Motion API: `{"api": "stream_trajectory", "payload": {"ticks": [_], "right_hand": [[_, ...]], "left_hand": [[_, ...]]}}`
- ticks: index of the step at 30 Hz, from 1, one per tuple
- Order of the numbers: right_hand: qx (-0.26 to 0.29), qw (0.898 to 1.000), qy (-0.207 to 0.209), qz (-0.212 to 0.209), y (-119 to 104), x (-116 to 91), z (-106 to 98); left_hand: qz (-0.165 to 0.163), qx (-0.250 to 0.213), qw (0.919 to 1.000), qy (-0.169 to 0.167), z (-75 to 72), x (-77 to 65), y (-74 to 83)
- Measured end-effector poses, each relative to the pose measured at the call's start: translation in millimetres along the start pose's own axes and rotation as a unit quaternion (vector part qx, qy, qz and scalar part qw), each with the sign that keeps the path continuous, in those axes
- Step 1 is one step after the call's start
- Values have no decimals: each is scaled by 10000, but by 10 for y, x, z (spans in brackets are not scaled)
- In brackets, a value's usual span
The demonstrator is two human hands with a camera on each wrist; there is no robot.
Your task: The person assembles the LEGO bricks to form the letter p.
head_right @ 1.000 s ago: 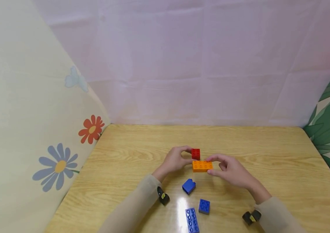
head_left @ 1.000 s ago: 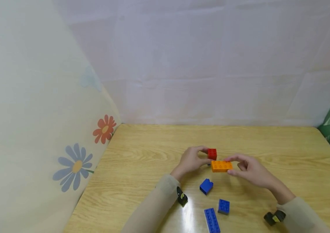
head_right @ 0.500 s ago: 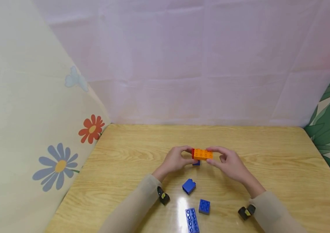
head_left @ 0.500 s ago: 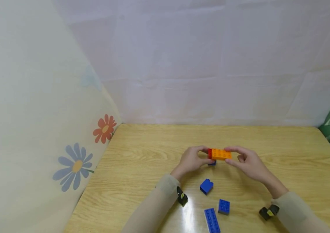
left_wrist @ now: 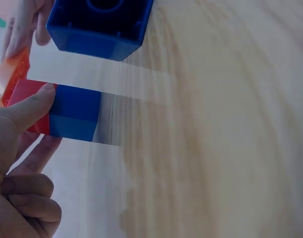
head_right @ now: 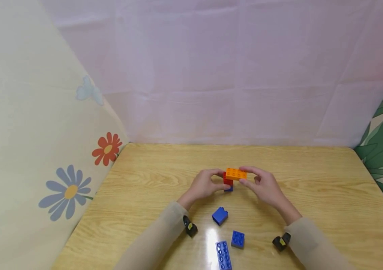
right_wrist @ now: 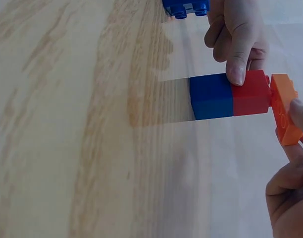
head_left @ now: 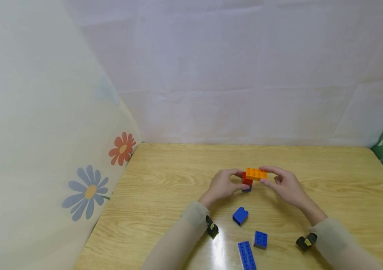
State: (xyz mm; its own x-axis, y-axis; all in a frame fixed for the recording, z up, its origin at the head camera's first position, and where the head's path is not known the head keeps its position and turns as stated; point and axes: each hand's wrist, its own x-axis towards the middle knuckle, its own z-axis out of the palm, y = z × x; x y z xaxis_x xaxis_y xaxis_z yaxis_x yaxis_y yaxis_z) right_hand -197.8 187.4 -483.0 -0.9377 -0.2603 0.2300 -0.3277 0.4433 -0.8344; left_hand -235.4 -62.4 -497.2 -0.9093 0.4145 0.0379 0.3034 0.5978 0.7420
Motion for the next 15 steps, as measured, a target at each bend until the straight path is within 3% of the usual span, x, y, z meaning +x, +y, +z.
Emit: {"api": "stream_trajectory", "payload": {"ticks": [15], "right_hand": [[-269,9995,-16,-173,-7,79,49]], "left_hand": [[-42,134,9999,-67,-13,6,21]]}}
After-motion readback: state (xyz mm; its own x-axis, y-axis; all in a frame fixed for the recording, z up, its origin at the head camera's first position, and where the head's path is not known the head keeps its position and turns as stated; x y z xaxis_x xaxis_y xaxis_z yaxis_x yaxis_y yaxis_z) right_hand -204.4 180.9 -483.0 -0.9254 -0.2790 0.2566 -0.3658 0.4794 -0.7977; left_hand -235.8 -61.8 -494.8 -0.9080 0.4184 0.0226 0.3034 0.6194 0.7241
